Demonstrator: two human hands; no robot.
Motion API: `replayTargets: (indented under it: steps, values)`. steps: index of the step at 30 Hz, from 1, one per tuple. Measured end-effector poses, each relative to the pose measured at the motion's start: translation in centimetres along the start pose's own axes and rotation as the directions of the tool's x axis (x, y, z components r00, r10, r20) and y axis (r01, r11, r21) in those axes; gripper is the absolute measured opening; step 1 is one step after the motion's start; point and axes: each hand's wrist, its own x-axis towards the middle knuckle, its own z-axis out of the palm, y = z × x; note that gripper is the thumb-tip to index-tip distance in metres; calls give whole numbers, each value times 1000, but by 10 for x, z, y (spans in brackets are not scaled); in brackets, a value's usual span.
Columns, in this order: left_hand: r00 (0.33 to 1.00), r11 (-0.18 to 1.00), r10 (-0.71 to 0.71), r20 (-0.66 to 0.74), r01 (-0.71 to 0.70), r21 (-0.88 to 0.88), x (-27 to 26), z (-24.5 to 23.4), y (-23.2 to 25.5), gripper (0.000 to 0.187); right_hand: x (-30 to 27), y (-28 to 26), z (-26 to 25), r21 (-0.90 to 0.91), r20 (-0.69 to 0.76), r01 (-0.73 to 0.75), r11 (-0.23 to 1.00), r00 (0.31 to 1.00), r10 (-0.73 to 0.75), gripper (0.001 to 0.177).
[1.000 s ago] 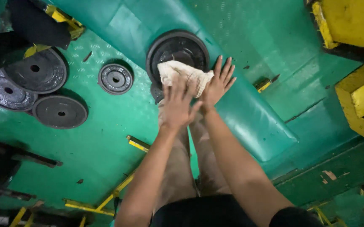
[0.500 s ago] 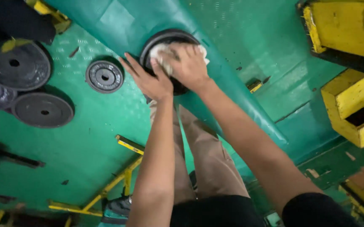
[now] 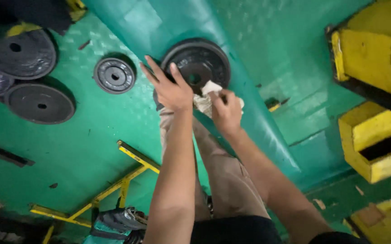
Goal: Cleaning and organizing weight plates in a gym.
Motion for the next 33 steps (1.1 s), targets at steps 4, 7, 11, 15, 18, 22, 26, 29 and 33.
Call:
replayTargets:
  steps: [4, 7, 11, 15, 18, 22, 26, 29, 33]
  values:
    - [1000, 1000, 26, -9, -25, 17, 0, 4, -8, 66, 65, 8, 16, -146, -31, 22, 989, 999, -27, 19]
    - [1000, 1000, 3, 4, -3, 24, -2, 6, -10, 66, 142, -2, 32, -136, -21, 81, 987, 996, -84, 19]
    - [1000, 1000, 3, 21, -3, 21, -2, 6, -14, 67, 184, -26, 32, -82, -20, 322, 943, 946, -325, 24]
    - [999, 998, 43, 17, -43, -36, 0, 2, -14, 66, 104, -9, 12, -79, -22, 246, 966, 968, -248, 24]
    - [999, 998, 54, -4, -54, -29, 0, 2, -8, 66, 41, 1, -11, -48, 17, 88, 995, 996, -88, 21]
    - [1000, 998, 21, 23, -19, -68, -5, -7, -1, 63, 3, -11, -32, 73, 89, -135, 988, 988, 128, 19]
    - [1000, 991, 29, -3, -29, -127, -16, -5, -2, 63, 24, -12, -20, 220, -167, -296, 930, 927, 334, 23]
    - [999, 970, 15, 39, -5, -244, -37, -2, -9, 66, 82, -18, 9, 243, -264, -180, 953, 933, 244, 25]
    - [992, 921, 119, 43, -94, -377, -47, 19, -46, 73, 101, -47, 29, 142, -193, -169, 975, 962, 195, 18]
